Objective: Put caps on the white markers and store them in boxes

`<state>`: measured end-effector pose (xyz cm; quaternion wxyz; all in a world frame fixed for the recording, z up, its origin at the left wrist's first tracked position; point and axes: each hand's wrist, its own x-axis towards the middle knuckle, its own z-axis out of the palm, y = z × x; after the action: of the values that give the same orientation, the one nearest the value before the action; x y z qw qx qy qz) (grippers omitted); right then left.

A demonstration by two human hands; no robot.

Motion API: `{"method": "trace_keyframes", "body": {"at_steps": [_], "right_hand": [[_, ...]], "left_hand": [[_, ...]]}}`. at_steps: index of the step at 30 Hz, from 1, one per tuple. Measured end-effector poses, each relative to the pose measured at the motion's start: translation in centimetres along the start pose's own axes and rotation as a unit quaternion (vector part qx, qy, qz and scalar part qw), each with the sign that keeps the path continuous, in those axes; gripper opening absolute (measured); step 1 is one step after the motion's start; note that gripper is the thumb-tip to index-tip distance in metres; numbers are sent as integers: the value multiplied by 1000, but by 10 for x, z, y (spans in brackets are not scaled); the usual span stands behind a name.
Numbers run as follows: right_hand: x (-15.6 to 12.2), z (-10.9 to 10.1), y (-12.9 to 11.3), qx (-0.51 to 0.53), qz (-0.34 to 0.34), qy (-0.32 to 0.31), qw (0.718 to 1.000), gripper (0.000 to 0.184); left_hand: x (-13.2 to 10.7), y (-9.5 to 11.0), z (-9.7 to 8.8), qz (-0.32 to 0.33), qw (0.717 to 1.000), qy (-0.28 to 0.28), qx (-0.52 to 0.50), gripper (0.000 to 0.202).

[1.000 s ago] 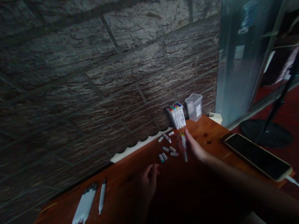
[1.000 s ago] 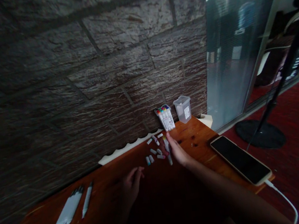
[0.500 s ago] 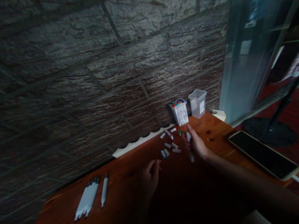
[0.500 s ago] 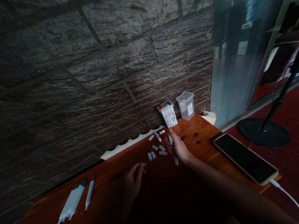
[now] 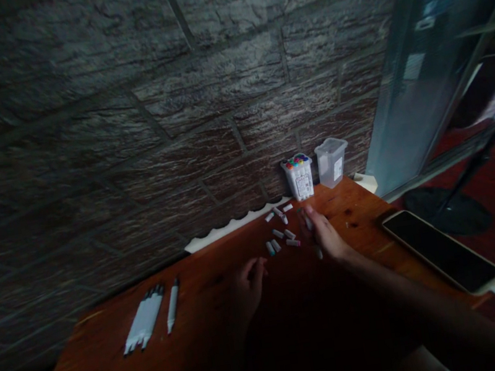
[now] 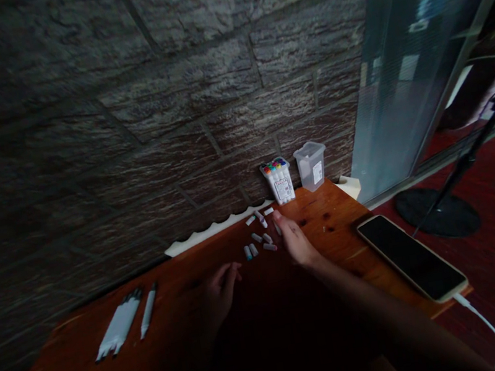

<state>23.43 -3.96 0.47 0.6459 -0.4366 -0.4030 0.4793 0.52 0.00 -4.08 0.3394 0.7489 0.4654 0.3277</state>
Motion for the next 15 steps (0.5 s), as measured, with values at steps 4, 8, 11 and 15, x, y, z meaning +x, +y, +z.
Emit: {"method": "trace_keyframes", "body": {"at_steps": [4, 8, 11, 15], "right_hand": [[3, -5, -1, -12, -32, -11, 999, 50], [4, -7, -2, -38, -74, -11, 997, 39], [2, -4, -4, -29, -79, -1, 996, 36], [-1, -2, -5, -46, -91, -4, 995, 40]], "left_hand": [[0, -3, 0, 2, 1000, -5, -6, 42], [0, -7, 1, -8, 1000, 0, -15, 43], [0, -6, 2, -9, 1000, -1, -28, 43], [1, -4, 1, -11, 1000, -1, -29, 43]]}}
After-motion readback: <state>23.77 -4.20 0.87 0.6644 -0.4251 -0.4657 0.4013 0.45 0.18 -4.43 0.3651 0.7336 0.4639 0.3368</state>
